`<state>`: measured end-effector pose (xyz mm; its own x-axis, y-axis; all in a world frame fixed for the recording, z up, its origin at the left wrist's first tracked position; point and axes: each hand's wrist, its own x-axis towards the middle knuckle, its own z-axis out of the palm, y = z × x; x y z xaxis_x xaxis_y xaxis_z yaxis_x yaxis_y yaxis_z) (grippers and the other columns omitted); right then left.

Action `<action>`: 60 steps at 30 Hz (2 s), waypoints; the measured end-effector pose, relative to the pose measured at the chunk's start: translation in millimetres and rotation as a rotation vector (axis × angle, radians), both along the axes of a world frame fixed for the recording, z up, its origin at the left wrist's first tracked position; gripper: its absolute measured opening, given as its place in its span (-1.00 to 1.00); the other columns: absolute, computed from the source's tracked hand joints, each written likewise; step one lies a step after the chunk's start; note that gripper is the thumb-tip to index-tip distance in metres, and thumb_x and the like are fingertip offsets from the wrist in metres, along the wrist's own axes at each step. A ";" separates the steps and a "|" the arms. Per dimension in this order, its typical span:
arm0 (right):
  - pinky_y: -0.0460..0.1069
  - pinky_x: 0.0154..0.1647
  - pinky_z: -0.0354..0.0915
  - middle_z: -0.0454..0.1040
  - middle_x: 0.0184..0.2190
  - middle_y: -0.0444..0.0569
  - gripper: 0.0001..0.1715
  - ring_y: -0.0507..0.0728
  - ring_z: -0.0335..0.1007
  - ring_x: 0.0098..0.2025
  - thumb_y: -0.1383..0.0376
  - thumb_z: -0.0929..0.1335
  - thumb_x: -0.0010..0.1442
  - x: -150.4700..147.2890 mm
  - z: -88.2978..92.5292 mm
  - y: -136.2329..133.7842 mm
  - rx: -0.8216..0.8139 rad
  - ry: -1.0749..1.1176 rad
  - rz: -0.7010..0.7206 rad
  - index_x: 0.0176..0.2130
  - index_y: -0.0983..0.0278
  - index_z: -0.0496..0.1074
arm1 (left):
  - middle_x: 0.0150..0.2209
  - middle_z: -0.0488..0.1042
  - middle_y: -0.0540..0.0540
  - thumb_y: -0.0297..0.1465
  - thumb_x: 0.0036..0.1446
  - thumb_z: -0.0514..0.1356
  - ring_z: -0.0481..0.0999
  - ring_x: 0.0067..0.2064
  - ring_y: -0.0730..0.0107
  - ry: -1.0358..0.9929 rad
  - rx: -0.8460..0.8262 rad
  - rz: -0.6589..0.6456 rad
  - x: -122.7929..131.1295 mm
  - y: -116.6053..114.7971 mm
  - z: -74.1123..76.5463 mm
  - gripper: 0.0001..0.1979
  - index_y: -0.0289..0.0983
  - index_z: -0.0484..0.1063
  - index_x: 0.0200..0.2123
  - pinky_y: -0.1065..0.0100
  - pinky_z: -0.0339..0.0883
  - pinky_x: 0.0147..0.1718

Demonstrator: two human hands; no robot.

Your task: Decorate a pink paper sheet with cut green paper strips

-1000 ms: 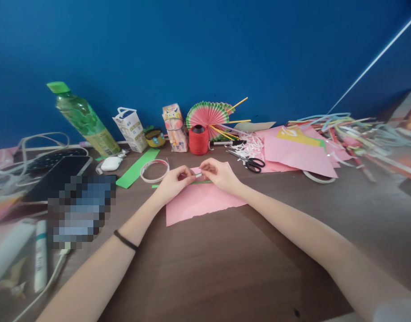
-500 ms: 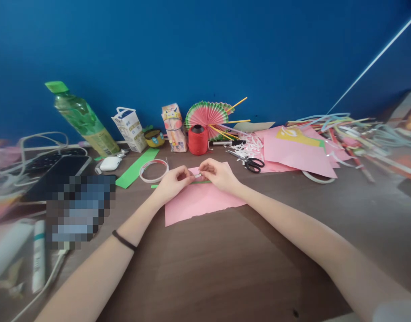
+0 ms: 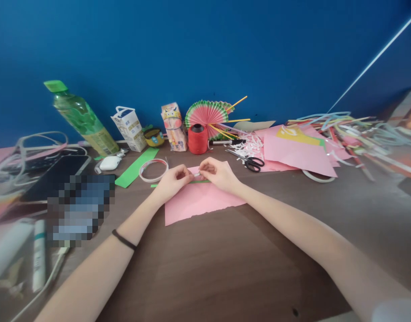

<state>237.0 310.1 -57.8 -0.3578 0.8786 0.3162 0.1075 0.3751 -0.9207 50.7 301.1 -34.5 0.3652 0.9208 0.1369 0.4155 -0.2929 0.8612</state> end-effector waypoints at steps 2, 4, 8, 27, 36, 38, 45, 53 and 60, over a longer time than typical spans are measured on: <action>-0.03 -0.34 0.37 0.40 -0.44 -0.16 -0.92 0.01 0.42 -0.43 0.34 0.30 0.07 0.2 -0.2 -0.2 -0.003 0.003 0.004 -0.35 0.24 0.25 | -0.51 0.36 0.04 -0.27 0.00 0.15 0.33 -0.43 0.44 0.006 0.000 0.004 -0.1 -0.2 -0.2 -0.78 -0.26 0.24 -0.54 0.37 0.22 -0.36; -0.03 -0.35 0.36 0.39 -0.45 -0.16 -0.92 0.01 0.43 -0.44 0.35 0.30 0.07 0.2 -0.2 -0.3 -0.008 0.006 0.006 -0.35 0.24 0.25 | -0.53 0.34 0.06 -0.28 0.00 0.14 0.31 -0.45 0.46 0.010 0.004 0.006 -0.2 -0.1 -0.8 -0.79 -0.26 0.24 -0.55 0.39 0.21 -0.37; -0.03 -0.35 0.37 0.39 -0.44 -0.16 -0.91 0.01 0.42 -0.44 0.34 0.30 0.06 -0.3 1.0 -0.5 -0.015 0.014 0.003 -0.36 0.24 0.25 | -0.53 0.32 0.07 -0.30 0.00 0.14 0.30 -0.46 0.47 0.015 0.014 0.002 -0.1 0.2 -1.2 -0.80 -0.26 0.24 -0.55 0.40 0.21 -0.37; 0.00 -0.30 0.36 0.40 -0.41 -0.14 -0.94 0.01 0.40 -0.42 0.38 0.27 0.07 0.5 4.6 -2.2 0.049 -0.064 -0.008 -0.35 0.24 0.27 | -0.55 0.33 0.07 -0.31 -0.02 0.15 0.30 -0.47 0.48 0.057 0.045 0.018 0.7 -0.5 0.0 -0.81 -0.26 0.24 -0.57 0.39 0.24 -0.38; -0.02 -0.32 0.34 0.40 -0.42 -0.14 -0.93 0.00 0.38 -0.43 0.38 0.26 0.08 1.2 5.4 -2.9 0.074 -0.091 -0.011 -0.34 0.24 0.27 | -0.50 0.40 0.04 -0.32 -0.01 0.15 0.37 -0.41 0.43 0.065 0.041 0.009 0.7 -0.8 0.7 -0.82 -0.26 0.25 -0.57 0.36 0.26 -0.32; -0.02 -0.32 0.34 0.40 -0.42 -0.14 -0.93 0.00 0.37 -0.44 0.38 0.26 0.08 1.4 4.4 -2.0 0.090 -0.091 -0.023 -0.34 0.24 0.28 | -0.45 0.44 0.01 -0.31 -0.01 0.15 0.40 -0.37 0.41 0.032 0.034 0.002 0.4 0.0 -0.7 -0.81 -0.26 0.26 -0.56 0.35 0.28 -0.28; 0.01 -0.29 0.35 0.41 -0.43 -0.13 -0.95 0.02 0.37 -0.43 0.38 0.26 0.07 1.4 1.7 0.4 0.105 -0.096 -0.117 -0.36 0.24 0.27 | -0.22 0.47 -0.12 -0.28 -0.03 0.20 0.44 -0.15 0.28 -0.073 0.059 -0.014 -1.4 1.5 -3.4 -0.80 -0.27 0.30 -0.54 0.24 0.27 -0.12; -0.01 -0.33 0.36 0.38 -0.46 -0.16 -0.90 0.01 0.39 -0.43 0.34 0.28 0.08 0.2 4.2 -2.5 0.026 -0.016 -0.015 -0.36 0.22 0.20 | -0.20 0.49 -0.15 -0.26 -0.02 0.20 0.45 -0.13 0.25 -0.070 0.021 -0.015 0.1 0.1 -2.1 -0.78 -0.27 0.31 -0.54 0.22 0.26 -0.10; -0.02 -0.36 0.34 0.33 -0.50 -0.20 -0.86 0.00 0.39 -0.45 0.33 0.29 0.09 0.7 3.1 -3.1 0.007 0.000 -0.009 -0.38 0.22 0.16 | -0.31 0.48 -0.08 -0.29 0.00 0.17 0.44 -0.22 0.31 -0.040 -0.001 -0.025 0.7 -0.8 -0.6 -0.80 -0.28 0.29 -0.55 0.28 0.27 -0.15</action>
<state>237.7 307.0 -54.7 -0.3501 0.8796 0.3222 0.1103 0.3802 -0.9183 51.5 300.3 -35.1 0.3821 0.9116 0.1512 0.3731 -0.3019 0.8773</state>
